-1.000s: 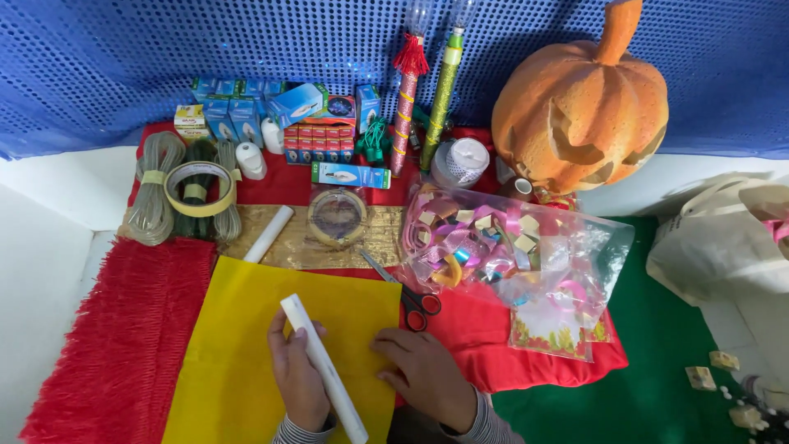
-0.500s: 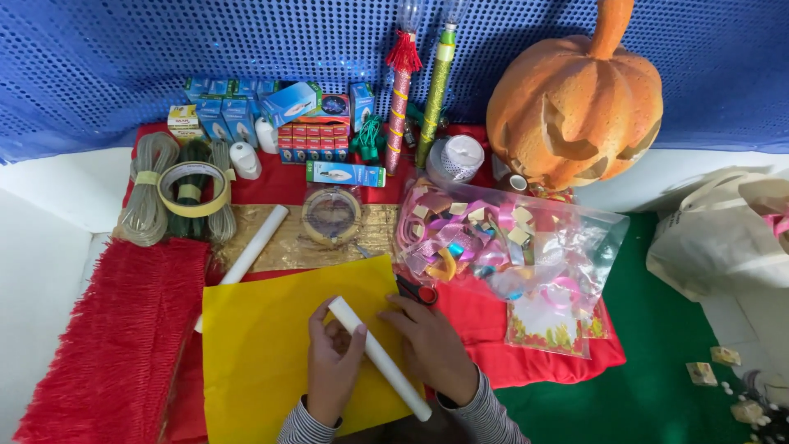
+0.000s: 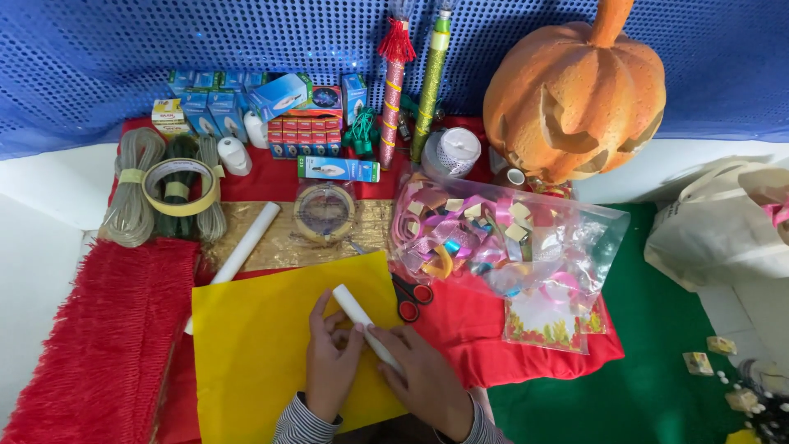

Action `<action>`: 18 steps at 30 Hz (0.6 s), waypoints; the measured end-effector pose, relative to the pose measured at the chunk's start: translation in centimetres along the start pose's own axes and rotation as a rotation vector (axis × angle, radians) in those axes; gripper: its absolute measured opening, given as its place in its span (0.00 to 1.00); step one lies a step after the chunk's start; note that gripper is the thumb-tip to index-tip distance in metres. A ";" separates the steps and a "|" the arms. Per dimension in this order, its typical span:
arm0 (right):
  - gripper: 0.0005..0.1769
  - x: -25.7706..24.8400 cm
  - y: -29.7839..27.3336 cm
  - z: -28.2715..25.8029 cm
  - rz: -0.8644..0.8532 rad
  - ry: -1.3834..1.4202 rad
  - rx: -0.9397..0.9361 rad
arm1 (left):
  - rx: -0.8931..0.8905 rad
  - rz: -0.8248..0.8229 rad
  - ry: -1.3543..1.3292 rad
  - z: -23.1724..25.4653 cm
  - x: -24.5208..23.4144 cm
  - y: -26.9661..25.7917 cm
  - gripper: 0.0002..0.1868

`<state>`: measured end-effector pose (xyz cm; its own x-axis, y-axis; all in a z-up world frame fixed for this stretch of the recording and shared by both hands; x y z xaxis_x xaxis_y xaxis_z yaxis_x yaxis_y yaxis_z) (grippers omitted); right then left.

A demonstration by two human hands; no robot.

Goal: Wrapping a yellow sheet of paper around a white tube and folding the edges to secure it as part of a handicraft packing process.

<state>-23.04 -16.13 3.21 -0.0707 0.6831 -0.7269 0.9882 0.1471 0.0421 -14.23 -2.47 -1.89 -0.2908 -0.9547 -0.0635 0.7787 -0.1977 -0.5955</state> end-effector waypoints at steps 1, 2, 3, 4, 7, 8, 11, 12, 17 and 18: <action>0.29 0.1 0.0 0.2 0.000 0.000 0.000 | 0.000 0.000 0.000 -0.1 0.0 -0.2 0.41; 0.29 0.1 0.0 0.3 0.018 0.011 -0.010 | 0.063 -0.017 0.037 0.0 0.1 -0.5 0.41; 0.30 0.2 0.0 0.5 0.037 0.020 -0.019 | 0.127 -0.035 0.074 0.0 0.3 -0.8 0.41; 0.30 0.2 0.0 0.6 0.038 0.019 -0.018 | 0.128 -0.037 0.074 0.0 0.3 -1.0 0.41; 0.31 0.2 0.2 0.7 0.035 -0.029 0.027 | 0.380 -0.024 0.320 0.4 0.2 -1.6 0.31; 0.30 0.2 0.4 0.6 0.055 -0.032 0.061 | 0.536 0.033 0.493 0.4 0.0 -1.6 0.28; 0.30 0.6 0.4 1.2 0.083 -0.037 0.132 | 0.740 0.085 0.781 -0.2 -0.6 -1.1 0.31; 0.31 0.8 0.3 1.6 0.094 -0.039 0.173 | 0.791 0.075 0.898 -0.5 -0.8 -0.8 0.35; 0.32 -0.1 0.9 1.3 0.064 -0.016 0.279 | 0.818 0.347 1.267 -3.6 -1.2 -0.5 0.42; 0.32 -0.2 1.0 1.3 0.072 -0.007 0.286 | 0.782 0.386 1.295 -4.0 -1.2 -0.7 0.43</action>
<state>-21.87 -17.09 2.48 0.0009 0.6797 -0.7335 0.9889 -0.1097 -0.1005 -16.60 -0.28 -4.61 0.0453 -0.2189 -0.9747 0.8816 -0.4501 0.1420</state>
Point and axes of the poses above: each hand's wrist, its own y-axis towards the middle knuckle, its own x-axis out of the palm, z = x × y, the point moved 2 cm from there along y, towards the middle knuckle, and after that the axes turned 14 degrees about -x, right-handed, at the moved point
